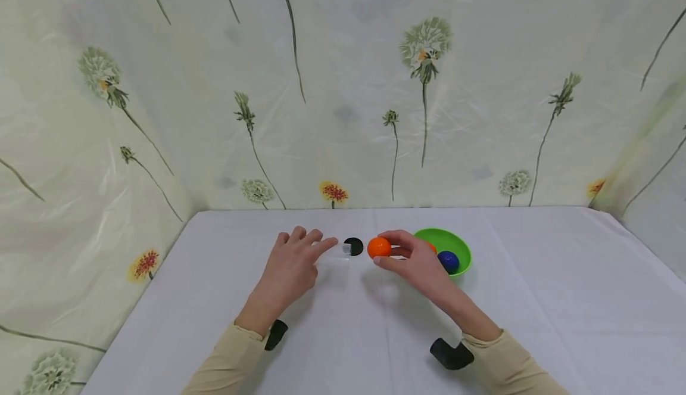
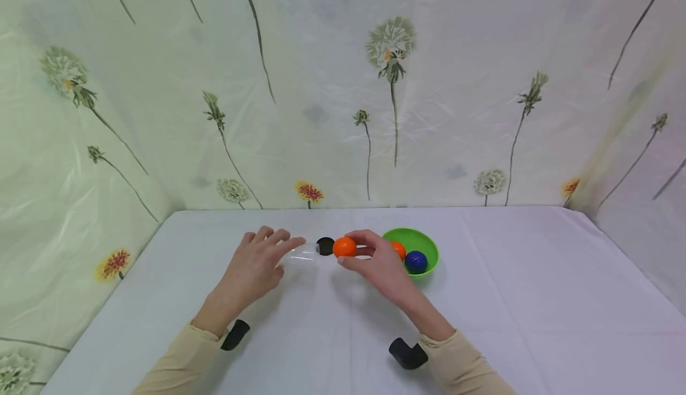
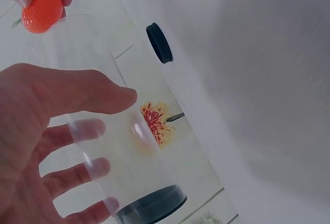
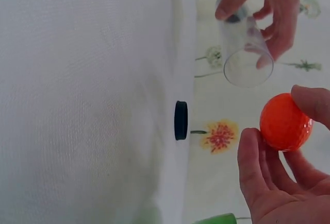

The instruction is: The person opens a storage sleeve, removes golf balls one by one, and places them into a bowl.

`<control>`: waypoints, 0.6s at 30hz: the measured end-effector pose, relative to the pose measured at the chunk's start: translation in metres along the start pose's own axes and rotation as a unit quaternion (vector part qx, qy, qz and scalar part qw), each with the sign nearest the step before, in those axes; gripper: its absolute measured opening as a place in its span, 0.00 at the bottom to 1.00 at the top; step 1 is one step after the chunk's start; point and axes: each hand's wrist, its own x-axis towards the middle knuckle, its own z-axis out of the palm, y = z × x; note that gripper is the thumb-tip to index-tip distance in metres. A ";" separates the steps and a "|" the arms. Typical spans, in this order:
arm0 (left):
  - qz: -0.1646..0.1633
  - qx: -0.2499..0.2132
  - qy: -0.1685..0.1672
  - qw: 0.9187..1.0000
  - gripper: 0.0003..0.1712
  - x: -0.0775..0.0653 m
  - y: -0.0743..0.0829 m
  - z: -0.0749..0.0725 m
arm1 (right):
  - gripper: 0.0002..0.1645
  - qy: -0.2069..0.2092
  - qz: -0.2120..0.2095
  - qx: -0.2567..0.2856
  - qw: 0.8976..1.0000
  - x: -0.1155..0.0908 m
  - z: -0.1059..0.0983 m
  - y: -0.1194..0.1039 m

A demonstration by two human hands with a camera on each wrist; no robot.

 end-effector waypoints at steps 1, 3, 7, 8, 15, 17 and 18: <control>-0.001 0.000 0.001 1.000 0.31 0.000 0.000 0.000 | 0.30 0.002 -0.002 0.001 1.000 0.000 -0.002 0.000; -0.002 -0.002 0.002 1.000 0.31 0.000 -0.001 0.000 | 0.30 0.003 -0.006 0.000 1.000 -0.001 -0.005 0.000; -0.003 -0.005 0.008 1.000 0.32 -0.001 -0.002 0.000 | 0.30 0.010 -0.017 -0.009 1.000 -0.002 -0.013 0.000; -0.003 -0.006 0.011 1.000 0.32 -0.002 -0.002 0.001 | 0.29 0.012 -0.019 -0.010 1.000 -0.002 -0.016 0.001; -0.004 -0.010 0.013 1.000 0.33 -0.003 -0.004 0.002 | 0.29 0.035 -0.036 0.000 0.999 -0.002 -0.034 0.004; -0.006 -0.013 0.008 1.000 0.33 -0.003 -0.003 0.002 | 0.29 0.042 -0.042 0.002 0.998 -0.002 -0.039 0.004; -0.007 -0.015 0.004 1.000 0.32 -0.003 -0.003 0.002 | 0.30 0.045 -0.046 0.001 0.998 -0.002 -0.041 0.005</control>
